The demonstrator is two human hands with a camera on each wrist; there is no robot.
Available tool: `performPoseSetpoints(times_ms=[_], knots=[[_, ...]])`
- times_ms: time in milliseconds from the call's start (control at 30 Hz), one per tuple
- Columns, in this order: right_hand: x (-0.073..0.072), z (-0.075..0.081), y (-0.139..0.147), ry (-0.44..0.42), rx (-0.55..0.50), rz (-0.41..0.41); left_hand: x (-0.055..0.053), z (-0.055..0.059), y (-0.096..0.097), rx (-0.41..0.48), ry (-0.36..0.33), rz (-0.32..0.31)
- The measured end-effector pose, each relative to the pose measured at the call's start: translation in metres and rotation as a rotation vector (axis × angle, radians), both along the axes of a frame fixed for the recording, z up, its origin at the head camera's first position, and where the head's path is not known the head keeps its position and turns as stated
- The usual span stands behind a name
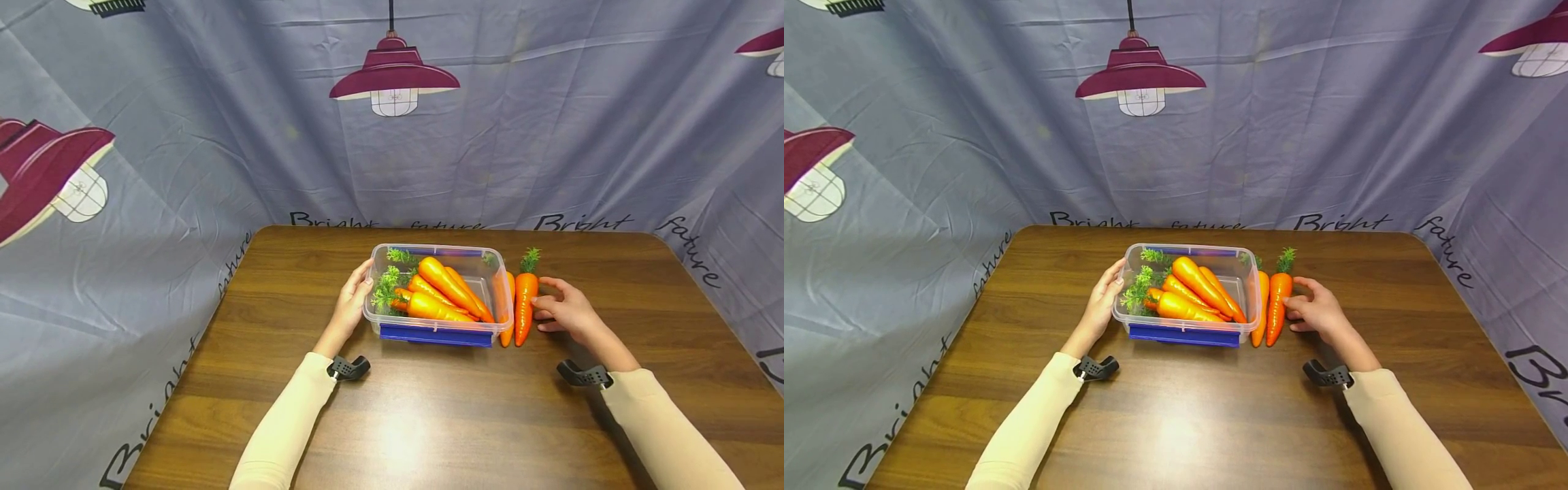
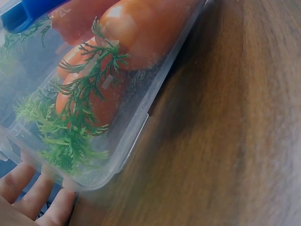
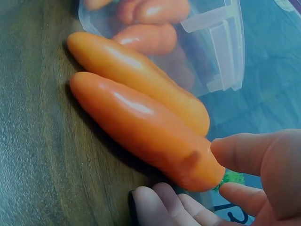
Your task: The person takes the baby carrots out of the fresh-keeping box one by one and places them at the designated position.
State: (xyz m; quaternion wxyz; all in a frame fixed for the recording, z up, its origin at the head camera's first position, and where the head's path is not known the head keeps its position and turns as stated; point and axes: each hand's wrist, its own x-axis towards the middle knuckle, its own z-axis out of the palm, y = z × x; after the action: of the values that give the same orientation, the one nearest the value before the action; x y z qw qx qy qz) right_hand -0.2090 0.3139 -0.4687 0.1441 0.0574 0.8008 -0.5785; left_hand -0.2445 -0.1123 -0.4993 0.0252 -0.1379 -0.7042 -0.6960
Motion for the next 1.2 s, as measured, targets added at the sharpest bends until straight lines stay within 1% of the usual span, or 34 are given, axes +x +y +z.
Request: performPoseSetpoints(times_ms=[300,400,533,633,733,900,1000,1067,1200], knots=[[0.003,0.004,0.000,-0.005,0.013,-0.016,0.000,0.000,0.000,0.002,0.005,-0.001],[0.003,0.005,0.001,-0.005,0.032,-0.019,0.000,0.000,0.000,0.007,0.010,-0.007],[0.001,0.011,0.004,0.013,0.057,-0.024,0.000,0.000,0.001,0.006,0.009,-0.006],[-0.001,0.021,0.004,0.049,0.070,-0.020,-0.001,0.000,0.000,0.004,0.009,-0.003],[-0.004,0.034,0.001,0.102,0.079,-0.012,-0.001,0.000,0.000,0.009,0.009,0.000],[-0.010,0.055,-0.012,0.161,0.050,0.008,-0.001,0.000,0.000,0.006,0.004,0.006],[-0.014,0.065,-0.024,0.197,0.054,0.039,-0.001,0.000,0.001,0.007,-0.006,0.003],[-0.017,0.070,-0.033,0.224,0.077,0.062,-0.001,0.000,0.001,0.009,-0.011,0.001],[-0.020,0.080,-0.053,0.249,0.120,0.116,-0.002,-0.001,0.000,0.013,-0.010,-0.001]])
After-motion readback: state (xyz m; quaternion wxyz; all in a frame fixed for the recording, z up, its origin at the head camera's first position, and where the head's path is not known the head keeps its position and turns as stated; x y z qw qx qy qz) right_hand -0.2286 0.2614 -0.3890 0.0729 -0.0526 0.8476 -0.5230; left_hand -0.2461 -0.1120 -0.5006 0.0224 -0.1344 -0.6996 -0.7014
